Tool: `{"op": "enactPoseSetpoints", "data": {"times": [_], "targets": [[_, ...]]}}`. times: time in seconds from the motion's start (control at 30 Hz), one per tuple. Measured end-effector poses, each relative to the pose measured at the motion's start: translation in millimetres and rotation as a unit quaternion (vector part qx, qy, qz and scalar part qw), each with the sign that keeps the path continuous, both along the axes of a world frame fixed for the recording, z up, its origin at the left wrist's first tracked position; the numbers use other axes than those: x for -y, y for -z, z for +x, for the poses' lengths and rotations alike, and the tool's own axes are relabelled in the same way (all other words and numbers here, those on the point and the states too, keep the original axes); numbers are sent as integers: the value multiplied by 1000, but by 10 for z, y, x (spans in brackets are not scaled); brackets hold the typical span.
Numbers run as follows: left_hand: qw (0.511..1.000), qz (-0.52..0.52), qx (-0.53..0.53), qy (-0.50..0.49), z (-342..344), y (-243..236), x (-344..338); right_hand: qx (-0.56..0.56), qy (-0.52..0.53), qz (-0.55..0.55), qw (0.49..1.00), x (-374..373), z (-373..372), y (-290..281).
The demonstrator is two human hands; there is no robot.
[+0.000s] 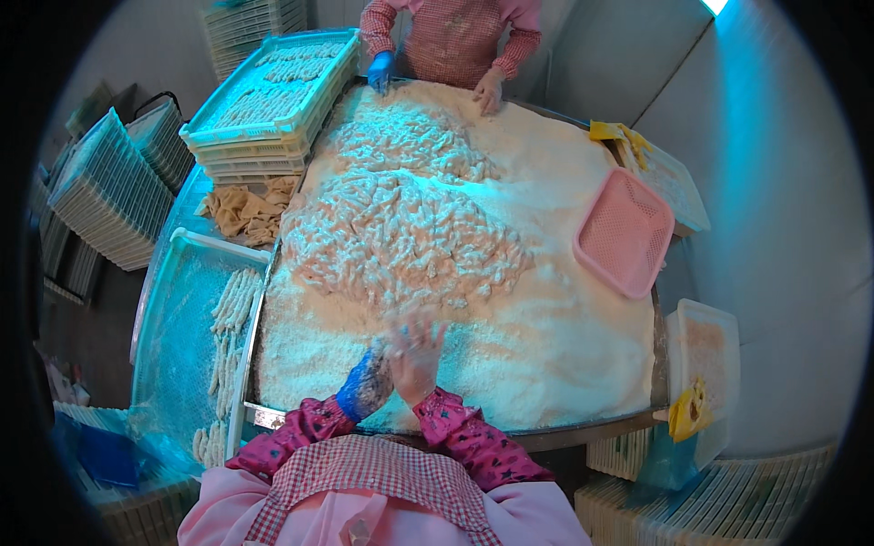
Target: The person rolls small pieces of dough into long, thin strips on a large, flour-dusted table. They place the finished strips into a white plastic tray. Another person is visible in the background performing similar tasks.
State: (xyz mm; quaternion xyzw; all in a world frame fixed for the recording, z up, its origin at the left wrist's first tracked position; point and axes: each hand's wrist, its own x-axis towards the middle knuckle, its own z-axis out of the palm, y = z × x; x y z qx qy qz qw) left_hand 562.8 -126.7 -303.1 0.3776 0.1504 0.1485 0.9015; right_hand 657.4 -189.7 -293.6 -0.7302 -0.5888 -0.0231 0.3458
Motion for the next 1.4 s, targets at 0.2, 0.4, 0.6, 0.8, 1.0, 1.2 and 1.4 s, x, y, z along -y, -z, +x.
{"op": "enactPoseSetpoints", "data": {"times": [0.2,0.4,0.6,0.8,1.0,1.2,1.4], "targets": [[997,31,-40,-56,-50,-166,-12,-83,-132,103,982,-205,-112,-335],[885,53,141,-441,388,-370,66,-227,-200,36,952,-340,-149,-539],[899,-214,44,-379,-891,-131,-940,105,124,-89,983,-375,992,-93],[738,225,-302,-560,-3205,1020,-1930,102,85,-74,988,-557,918,-152],[822,-34,-343,-454,-2960,404,-1886,-59,120,-128,983,-554,1088,-188],[728,425,-468,-264,-3535,1299,-2174,-383,81,3,920,-468,1340,-209],[740,451,-326,-378,-2298,182,-1432,-66,-49,-211,974,300,765,-380]]}}
